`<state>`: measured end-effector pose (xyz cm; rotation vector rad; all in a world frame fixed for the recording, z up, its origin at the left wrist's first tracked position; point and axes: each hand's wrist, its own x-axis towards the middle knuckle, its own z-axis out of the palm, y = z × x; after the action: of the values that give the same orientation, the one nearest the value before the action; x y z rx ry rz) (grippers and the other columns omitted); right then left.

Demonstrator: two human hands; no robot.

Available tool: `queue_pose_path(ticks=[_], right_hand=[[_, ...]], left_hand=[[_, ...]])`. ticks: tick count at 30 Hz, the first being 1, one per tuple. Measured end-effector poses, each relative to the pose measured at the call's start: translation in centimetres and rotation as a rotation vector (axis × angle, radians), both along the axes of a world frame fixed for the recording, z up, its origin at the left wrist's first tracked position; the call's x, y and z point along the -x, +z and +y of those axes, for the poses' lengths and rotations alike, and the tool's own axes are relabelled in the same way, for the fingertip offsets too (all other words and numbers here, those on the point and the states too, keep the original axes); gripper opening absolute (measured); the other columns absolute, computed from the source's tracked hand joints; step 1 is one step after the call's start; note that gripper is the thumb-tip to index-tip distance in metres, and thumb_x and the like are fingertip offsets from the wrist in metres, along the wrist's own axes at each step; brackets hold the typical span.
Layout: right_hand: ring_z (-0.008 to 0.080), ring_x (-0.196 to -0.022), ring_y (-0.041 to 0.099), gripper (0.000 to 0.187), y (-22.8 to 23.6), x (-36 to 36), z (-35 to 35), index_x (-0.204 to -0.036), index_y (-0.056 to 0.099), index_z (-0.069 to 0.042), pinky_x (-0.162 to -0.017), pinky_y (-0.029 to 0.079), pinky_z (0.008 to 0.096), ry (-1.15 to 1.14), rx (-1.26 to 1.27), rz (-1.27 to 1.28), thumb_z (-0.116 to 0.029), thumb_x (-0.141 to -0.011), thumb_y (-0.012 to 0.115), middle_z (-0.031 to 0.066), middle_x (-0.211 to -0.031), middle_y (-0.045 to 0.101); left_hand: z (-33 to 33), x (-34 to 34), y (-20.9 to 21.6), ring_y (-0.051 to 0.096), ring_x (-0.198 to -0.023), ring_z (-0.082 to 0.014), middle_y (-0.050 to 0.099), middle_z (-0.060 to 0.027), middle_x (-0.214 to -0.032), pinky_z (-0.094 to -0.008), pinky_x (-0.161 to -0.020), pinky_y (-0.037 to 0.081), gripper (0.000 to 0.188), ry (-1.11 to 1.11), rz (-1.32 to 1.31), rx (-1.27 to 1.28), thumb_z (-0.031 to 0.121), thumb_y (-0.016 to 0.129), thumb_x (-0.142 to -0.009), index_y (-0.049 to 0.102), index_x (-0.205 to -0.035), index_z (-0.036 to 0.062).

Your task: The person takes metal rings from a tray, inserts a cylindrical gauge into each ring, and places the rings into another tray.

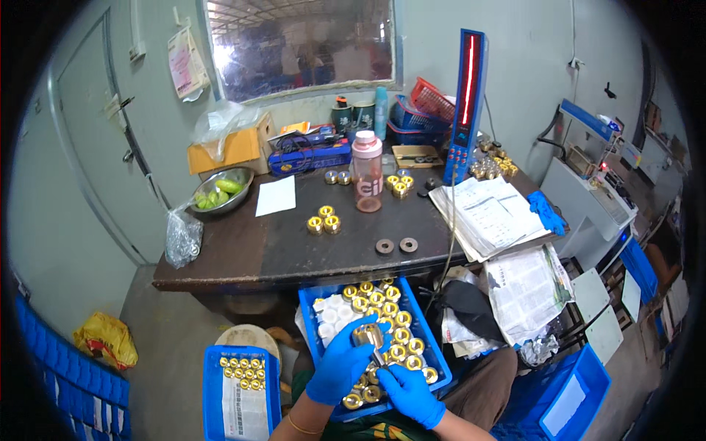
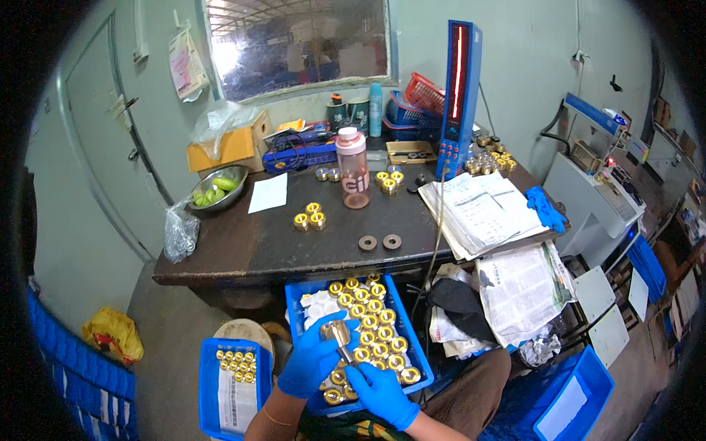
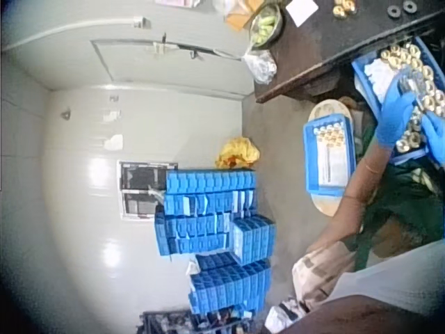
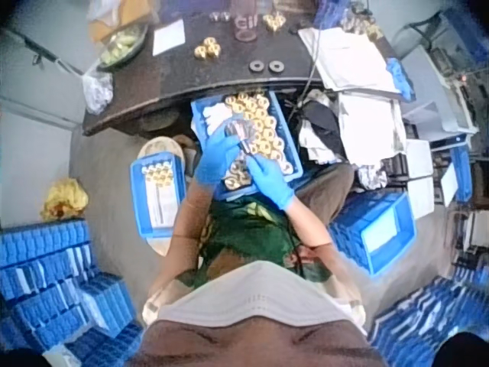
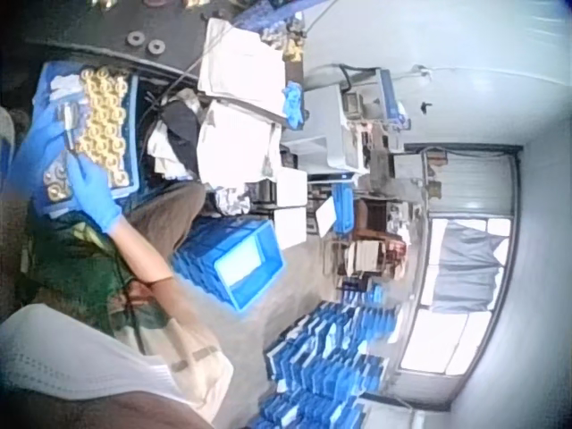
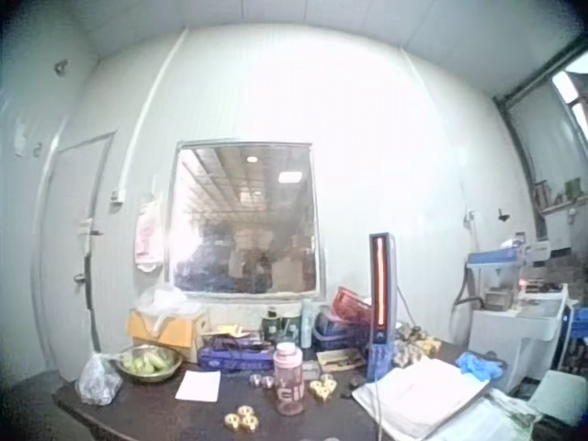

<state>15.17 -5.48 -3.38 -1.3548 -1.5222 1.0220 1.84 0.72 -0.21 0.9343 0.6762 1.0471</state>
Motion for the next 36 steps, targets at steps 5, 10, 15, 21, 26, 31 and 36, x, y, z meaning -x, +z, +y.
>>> queue_pose_path(ticks=[5, 10, 15, 21, 26, 31, 36], right_hand=[[0.0269, -0.048, 0.056, 0.021, -1.0, 0.2, -0.6, -0.081, 0.06, -0.003, -0.043, 0.043, 0.0338, -0.089, -0.202, -0.118, -0.024, -0.079, 0.058, 0.0141, -0.058, 0.057], [0.0255, -0.048, 0.057, 0.023, -0.1, -0.3, -0.2, -0.078, 0.059, -0.008, -0.043, 0.044, 0.0353, -0.06, -0.372, -0.448, -0.03, -0.075, 0.06, 0.0129, -0.057, 0.057], [0.0272, -0.05, 0.057, 0.021, 0.5, -0.5, -0.5, -0.076, 0.058, -0.006, -0.046, 0.045, 0.0351, -0.083, -0.36, -0.347, -0.026, -0.075, 0.06, 0.0145, -0.059, 0.057], [0.0289, -0.047, 0.05, 0.012, 3.0, 1.1, -1.4, -0.067, 0.052, -0.003, -0.044, 0.038, 0.0366, -0.109, -0.482, -0.138, -0.011, -0.074, 0.058, 0.0136, -0.055, 0.049], [0.0289, -0.047, 0.049, 0.013, 3.3, 1.0, -1.8, -0.067, 0.052, -0.003, -0.045, 0.038, 0.0366, -0.133, -0.406, 0.005, -0.012, -0.074, 0.059, 0.0133, -0.055, 0.049], [0.0302, -0.048, 0.048, 0.014, 3.4, 1.0, -1.8, -0.065, 0.051, -0.003, -0.045, 0.037, 0.0376, -0.172, -0.606, -0.087, -0.011, -0.074, 0.058, 0.0143, -0.055, 0.047], [0.0301, -0.048, 0.048, 0.014, 3.7, 0.8, -1.9, -0.065, 0.05, -0.003, -0.045, 0.037, 0.0378, -0.154, -0.578, -0.079, -0.011, -0.074, 0.059, 0.0142, -0.056, 0.047]], left_hand=[[-1.5, -0.7, -0.6, 0.05, -0.1, -0.0178, 0.049, -0.013, -0.11, -0.0273, -0.085, 0.043, 0.047, 0.079, -0.04, 0.093, -0.003, 0.048, -0.077, 0.035, -0.121, -0.0038], [-3.7, -1.9, 3.7, 0.045, -0.104, -0.0199, 0.046, -0.0142, -0.113, -0.0296, -0.088, 0.039, 0.051, 0.229, 0.241, -0.13, -0.002, 0.054, -0.068, 0.041, -0.117, -0.0036], [-4.0, -1.4, 3.3, 0.047, -0.101, -0.0196, 0.048, -0.0146, -0.108, -0.0304, -0.088, 0.038, 0.047, 0.234, 0.297, -0.151, 0.003, 0.051, -0.065, 0.046, -0.111, -0.0049], [-4.0, -2.0, 1.1, 0.053, -0.086, -0.0166, 0.053, -0.0158, -0.1, -0.0279, -0.074, 0.045, 0.039, 0.115, -0.036, -0.04, 0.017, 0.049, -0.08, 0.044, -0.112, -0.0035], [-4.3, -2.8, 0.5, 0.052, -0.089, -0.0179, 0.052, -0.0157, -0.104, -0.0284, -0.077, 0.044, 0.039, 0.155, -0.05, -0.045, 0.015, 0.047, -0.081, 0.042, -0.114, -0.0034], [-5.8, -3.1, -1.3, 0.051, -0.093, -0.0195, 0.049, -0.0157, -0.108, -0.0291, -0.08, 0.042, 0.039, 0.205, -0.065, -0.044, 0.012, 0.045, -0.082, 0.038, -0.117, -0.0033], [-7.3, -3.6, -2.4, 0.049, -0.097, -0.0211, 0.047, -0.0156, -0.113, -0.0297, -0.083, 0.041, 0.04, 0.247, -0.083, -0.042, 0.01, 0.043, -0.083, 0.035, -0.12, -0.0032]])
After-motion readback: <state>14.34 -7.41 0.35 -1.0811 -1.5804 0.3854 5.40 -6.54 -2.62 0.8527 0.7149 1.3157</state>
